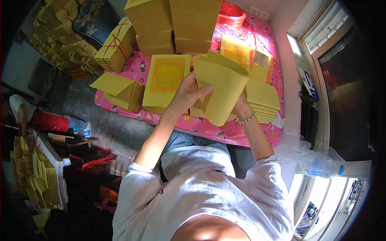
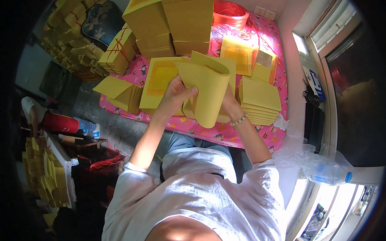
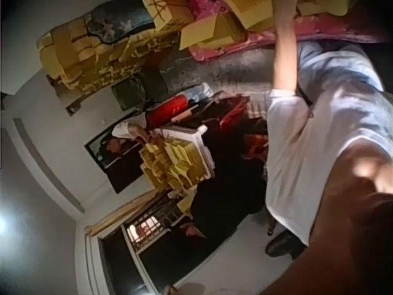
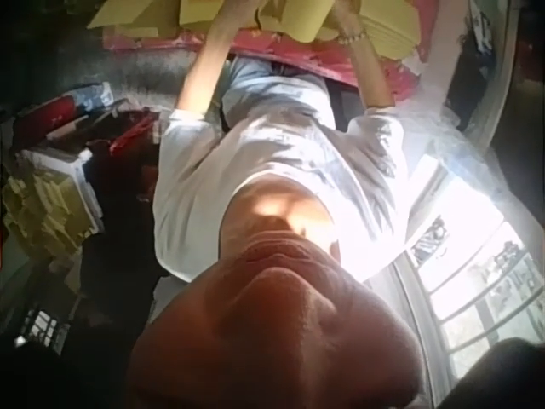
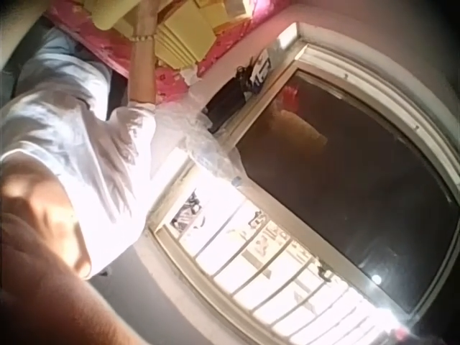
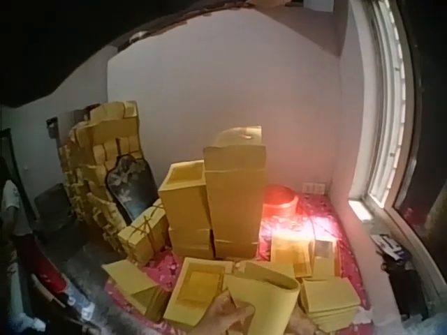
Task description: Sorting and inspecting stacks of joss paper at a table.
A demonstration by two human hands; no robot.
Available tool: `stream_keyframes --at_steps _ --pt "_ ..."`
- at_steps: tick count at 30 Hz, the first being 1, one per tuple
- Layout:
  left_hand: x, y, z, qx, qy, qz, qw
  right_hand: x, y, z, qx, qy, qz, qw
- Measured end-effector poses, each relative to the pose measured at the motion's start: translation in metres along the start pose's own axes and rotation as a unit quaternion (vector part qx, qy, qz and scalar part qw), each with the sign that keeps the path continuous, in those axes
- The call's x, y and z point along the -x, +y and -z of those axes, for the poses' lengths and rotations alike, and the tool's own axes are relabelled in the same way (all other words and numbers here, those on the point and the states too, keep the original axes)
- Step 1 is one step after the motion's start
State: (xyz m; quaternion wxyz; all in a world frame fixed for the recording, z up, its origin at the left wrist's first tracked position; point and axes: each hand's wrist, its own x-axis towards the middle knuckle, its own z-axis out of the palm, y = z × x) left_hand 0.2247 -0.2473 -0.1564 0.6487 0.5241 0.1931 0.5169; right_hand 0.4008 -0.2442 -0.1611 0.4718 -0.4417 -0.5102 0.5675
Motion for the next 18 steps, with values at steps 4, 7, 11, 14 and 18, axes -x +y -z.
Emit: stream_keyframes --at_steps 4,7,11,14,18 --pt "-0.005 -0.003 0.002 -0.055 0.025 -0.068 0.996 -0.007 -0.002 0.011 -0.094 0.074 -0.031 0.992" --pt "-0.008 -0.003 -0.002 -0.053 0.071 -0.094 0.992 0.004 -0.006 0.016 -0.205 -0.045 0.138 0.968" --pt "-0.012 -0.026 -0.001 -0.118 0.096 -0.140 0.978 0.012 -0.005 0.009 0.082 0.010 0.244 0.966" --pt "-0.012 -0.034 -0.007 -0.130 0.141 -0.151 0.970 0.011 0.002 0.012 0.097 0.021 0.216 0.971" --pt "-0.014 -0.034 -0.004 -0.127 0.152 -0.156 0.968 0.011 0.003 0.011 0.100 0.001 0.194 0.976"
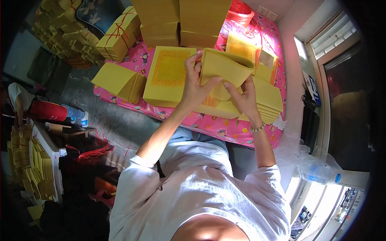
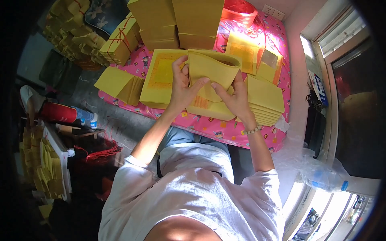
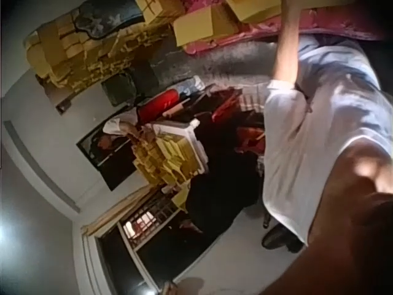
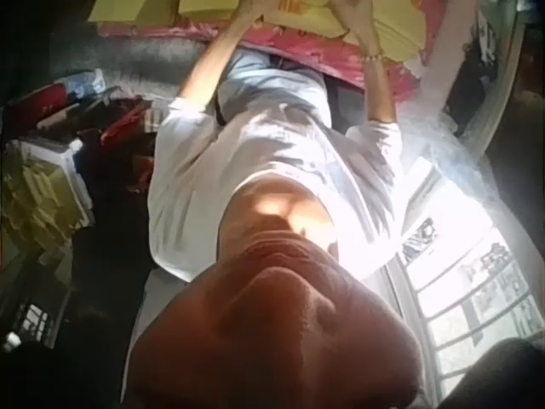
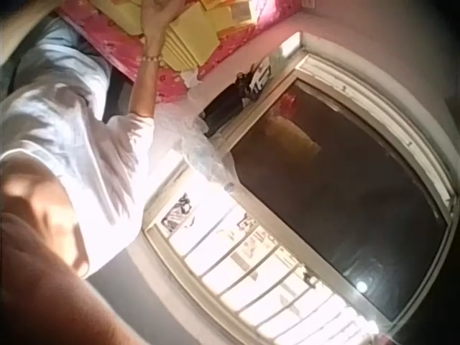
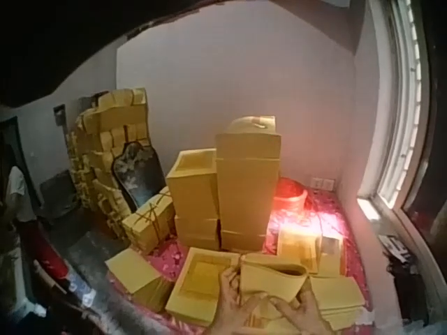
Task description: Sorting and inspecting stacks of joss paper at a table.
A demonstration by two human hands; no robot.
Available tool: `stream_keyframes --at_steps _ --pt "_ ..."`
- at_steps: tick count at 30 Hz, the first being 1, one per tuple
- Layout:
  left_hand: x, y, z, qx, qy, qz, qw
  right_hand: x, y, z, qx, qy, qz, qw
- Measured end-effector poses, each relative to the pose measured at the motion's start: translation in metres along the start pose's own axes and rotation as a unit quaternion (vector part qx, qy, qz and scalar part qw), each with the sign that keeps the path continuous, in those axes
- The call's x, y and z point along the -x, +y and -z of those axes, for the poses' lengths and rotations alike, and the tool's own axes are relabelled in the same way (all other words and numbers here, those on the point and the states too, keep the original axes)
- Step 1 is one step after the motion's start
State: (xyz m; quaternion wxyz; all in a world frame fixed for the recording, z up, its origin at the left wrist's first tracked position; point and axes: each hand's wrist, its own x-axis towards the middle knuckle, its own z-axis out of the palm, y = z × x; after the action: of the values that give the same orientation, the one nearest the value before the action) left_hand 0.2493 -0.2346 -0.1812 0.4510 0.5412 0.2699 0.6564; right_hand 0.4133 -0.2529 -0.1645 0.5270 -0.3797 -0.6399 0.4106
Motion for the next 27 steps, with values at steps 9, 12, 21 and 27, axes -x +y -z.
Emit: stream_keyframes --at_steps 9,12,21,27 --pt "-0.007 0.003 0.003 -0.011 -0.049 0.037 0.998 -0.007 -0.004 0.000 -0.004 0.009 -0.006 1.000" --pt "-0.024 0.007 0.011 -0.035 -0.064 0.086 0.994 -0.021 -0.011 0.001 -0.023 0.006 -0.025 0.999" --pt "-0.036 0.021 0.006 0.055 -0.064 0.268 0.960 -0.036 -0.011 0.005 -0.112 0.007 -0.176 0.978" --pt "-0.033 0.017 0.008 0.056 -0.069 0.289 0.953 -0.033 -0.011 0.003 -0.141 0.016 -0.211 0.967"
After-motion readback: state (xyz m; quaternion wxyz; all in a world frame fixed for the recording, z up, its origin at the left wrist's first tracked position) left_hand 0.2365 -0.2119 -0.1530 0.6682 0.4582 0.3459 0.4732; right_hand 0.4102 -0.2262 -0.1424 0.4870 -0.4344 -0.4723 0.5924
